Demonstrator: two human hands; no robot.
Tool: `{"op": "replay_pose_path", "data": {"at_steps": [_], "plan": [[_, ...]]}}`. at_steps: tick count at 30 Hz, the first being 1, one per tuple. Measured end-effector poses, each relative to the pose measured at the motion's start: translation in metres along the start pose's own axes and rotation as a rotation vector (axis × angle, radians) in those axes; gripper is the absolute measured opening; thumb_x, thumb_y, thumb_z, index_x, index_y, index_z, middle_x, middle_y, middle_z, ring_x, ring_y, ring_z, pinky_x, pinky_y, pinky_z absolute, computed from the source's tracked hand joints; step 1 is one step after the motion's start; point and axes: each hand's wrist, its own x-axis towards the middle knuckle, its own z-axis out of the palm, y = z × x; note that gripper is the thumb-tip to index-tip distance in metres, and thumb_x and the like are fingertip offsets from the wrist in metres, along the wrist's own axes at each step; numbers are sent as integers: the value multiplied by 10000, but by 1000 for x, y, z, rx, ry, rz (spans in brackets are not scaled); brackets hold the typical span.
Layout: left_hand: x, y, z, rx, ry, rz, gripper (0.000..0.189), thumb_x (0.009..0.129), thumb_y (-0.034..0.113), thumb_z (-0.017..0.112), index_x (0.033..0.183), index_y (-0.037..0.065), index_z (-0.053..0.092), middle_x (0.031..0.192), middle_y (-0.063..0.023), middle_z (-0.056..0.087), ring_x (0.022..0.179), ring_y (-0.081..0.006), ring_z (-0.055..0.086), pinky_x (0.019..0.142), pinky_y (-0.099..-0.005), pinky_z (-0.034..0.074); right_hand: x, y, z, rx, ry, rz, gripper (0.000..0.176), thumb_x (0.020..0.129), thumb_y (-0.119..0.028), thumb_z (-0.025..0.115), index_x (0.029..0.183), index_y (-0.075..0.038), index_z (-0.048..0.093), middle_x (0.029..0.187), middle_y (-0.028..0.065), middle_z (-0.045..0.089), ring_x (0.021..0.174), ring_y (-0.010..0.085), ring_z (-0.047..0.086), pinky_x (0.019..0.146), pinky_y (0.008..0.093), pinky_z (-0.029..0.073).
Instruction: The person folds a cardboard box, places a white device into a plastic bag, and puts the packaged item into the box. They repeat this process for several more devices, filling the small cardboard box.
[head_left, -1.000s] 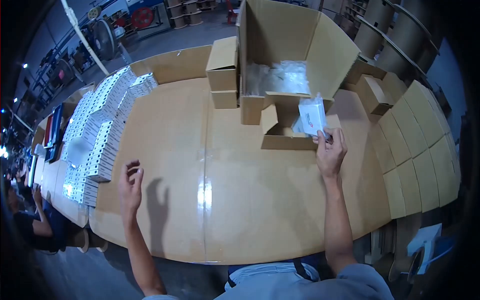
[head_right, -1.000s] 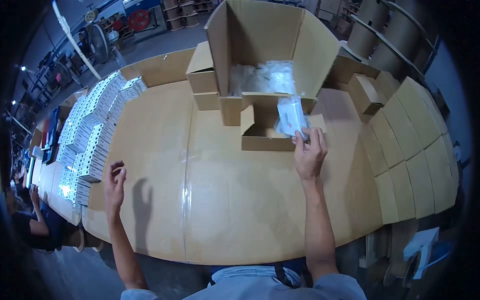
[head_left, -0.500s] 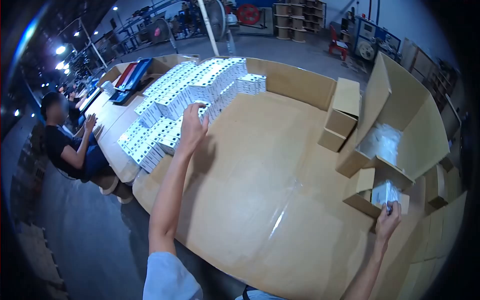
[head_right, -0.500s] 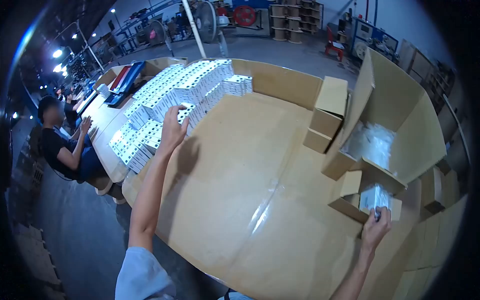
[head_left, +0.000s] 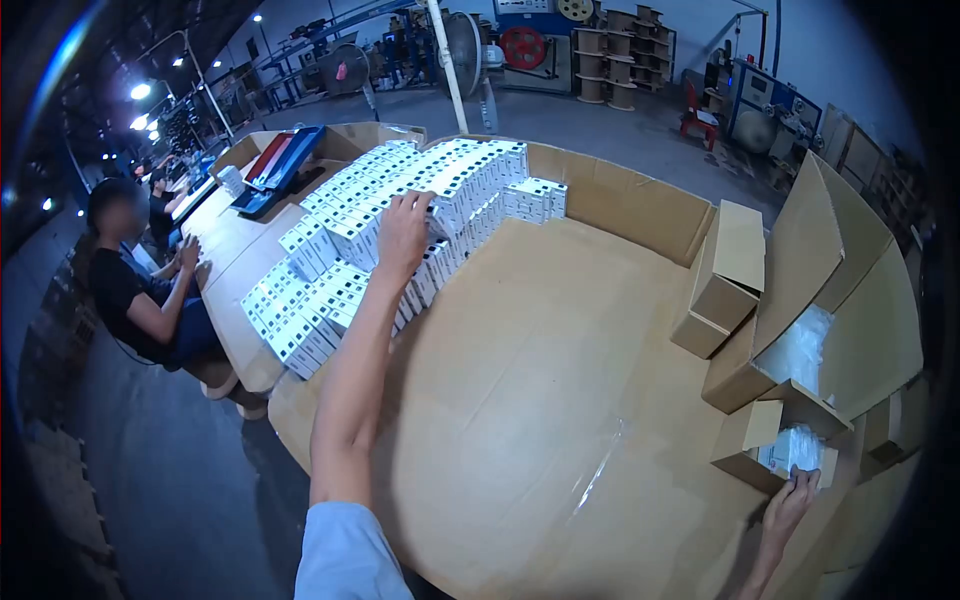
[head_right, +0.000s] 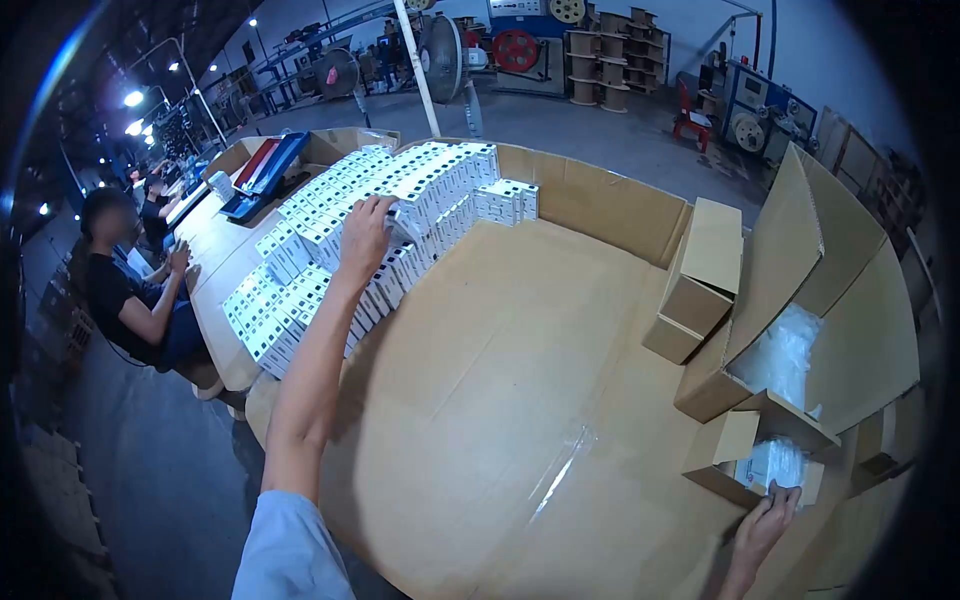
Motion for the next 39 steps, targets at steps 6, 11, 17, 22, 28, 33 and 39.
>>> {"op": "replay_pose_path", "data": {"at_steps": [6,11,17,22,28,33,39], "plan": [[-22,22,-35,-152,46,-45,308,736,-24,733,1023,69,671,1091,-115,615,1049,-318,602,891,-425,491,-2,-21,-31,-103,-237,112,464,813,66,414,1238,78,599,1233,234,547,1216,434,505,1050,486,396],[-75,136,-103,-511,157,-81,341,745,-101,733,1047,25,636,1163,-155,605,1121,-355,612,928,-435,515,-37,-72,-32,380,106,165,591,819,60,418,1401,9,512,1303,144,574,968,218,571,888,328,472],[-147,321,-163,-974,88,154,289,728,-87,743,960,57,648,1104,-132,652,1113,-359,630,911,-517,521,-67,-158,-66,1338,-648,333,551,945,29,534,1480,1,407,1353,106,526,989,117,605,797,272,529],[-148,411,-203,-1093,-227,502,276,692,105,789,938,69,669,998,-75,674,1066,-317,618,899,-519,497,-86,-131,-53,1472,-655,462,353,998,-21,557,1349,4,549,1176,77,632,948,91,626,820,275,542],[-48,461,-195,-1068,-612,469,279,836,255,827,948,68,652,780,-59,675,618,-202,637,569,-320,505,-97,-49,-72,1239,-462,480,163,993,-4,558,1087,6,691,1029,70,694,791,80,649,710,255,565],[89,572,-103,-980,-634,573,151,883,104,716,1007,20,697,889,-178,716,753,-324,687,716,-406,539,-88,4,-100,1038,-402,511,170,956,20,598,1078,9,715,998,78,704,810,103,655,684,230,538],[108,639,89,-602,-1026,886,605,728,198,861,1260,46,618,1155,-214,689,1093,-368,660,909,-436,530,-67,45,-123,979,-380,463,198,932,38,613,1095,10,722,978,95,703,822,102,643,688,238,531]]}}
